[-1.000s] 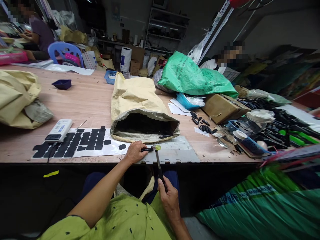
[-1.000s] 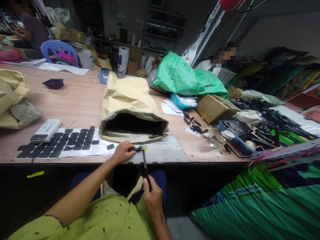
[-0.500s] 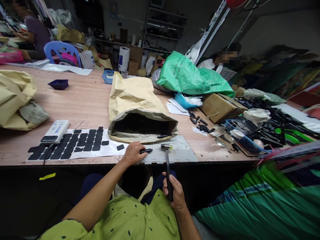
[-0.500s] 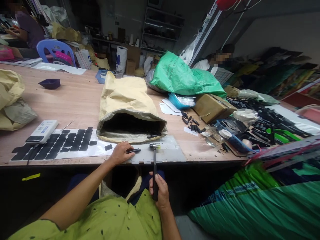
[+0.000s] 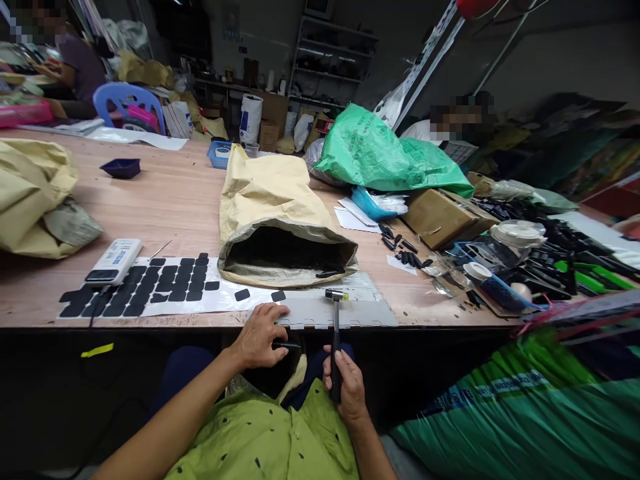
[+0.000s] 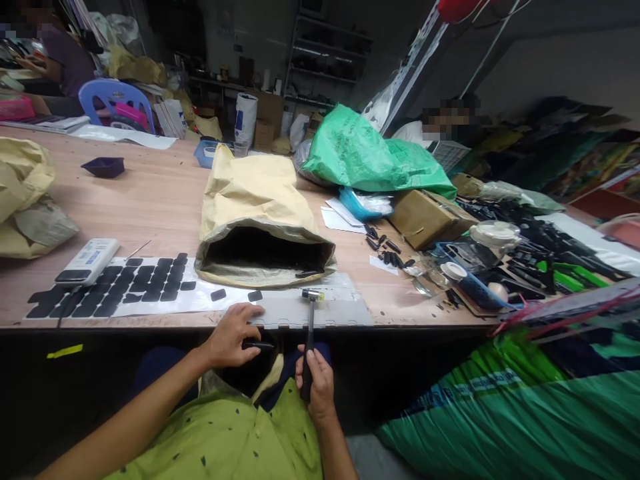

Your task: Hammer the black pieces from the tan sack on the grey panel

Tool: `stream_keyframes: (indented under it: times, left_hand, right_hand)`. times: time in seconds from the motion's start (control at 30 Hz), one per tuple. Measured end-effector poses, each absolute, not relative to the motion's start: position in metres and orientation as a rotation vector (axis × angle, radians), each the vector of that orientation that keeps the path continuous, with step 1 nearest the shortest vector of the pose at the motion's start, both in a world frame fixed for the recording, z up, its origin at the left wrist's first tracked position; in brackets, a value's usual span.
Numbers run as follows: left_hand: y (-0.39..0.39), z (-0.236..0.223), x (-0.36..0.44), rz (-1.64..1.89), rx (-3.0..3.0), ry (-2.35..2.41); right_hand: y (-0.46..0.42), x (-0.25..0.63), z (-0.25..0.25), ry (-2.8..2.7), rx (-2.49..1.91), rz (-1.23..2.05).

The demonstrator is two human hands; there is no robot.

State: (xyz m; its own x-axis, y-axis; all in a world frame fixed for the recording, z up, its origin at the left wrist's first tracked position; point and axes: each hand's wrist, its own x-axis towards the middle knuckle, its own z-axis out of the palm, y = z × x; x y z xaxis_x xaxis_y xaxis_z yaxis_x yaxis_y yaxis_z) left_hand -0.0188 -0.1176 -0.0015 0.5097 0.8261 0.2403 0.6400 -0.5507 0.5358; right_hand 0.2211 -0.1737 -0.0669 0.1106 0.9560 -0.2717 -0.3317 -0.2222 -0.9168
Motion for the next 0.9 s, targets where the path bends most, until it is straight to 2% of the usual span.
stream_keyframes:
  times: [0.2, 0.4, 0.63, 0.73, 0.9]
  left_hand:
    - [-0.119, 0.0, -0.014, 0.701, 2.354, 1.249]
    - [-0.055, 0.018, -0.003, 0.814, 2.079, 1.595]
    - [0.021, 0.031, 0.008, 0.455, 1.995, 1.912]
    - [0.028, 0.028, 0.014, 0.308, 1.969, 1.986]
    - [0.021, 0.024, 0.019, 0.277, 1.977, 2.087]
  right_hand:
    - [-0.173, 0.22, -0.065, -0.743, -1.227, 1.395]
    - [-0.174, 0.219, -0.064, -0.747, -1.227, 1.389]
    - [-0.173, 0.218, -0.063, -0.75, -1.235, 1.38]
    - [-0.173, 0.216, -0.061, -0.744, -1.233, 1.376]
    - [-0.173, 0.216, -0.06, -0.76, -1.246, 1.36]
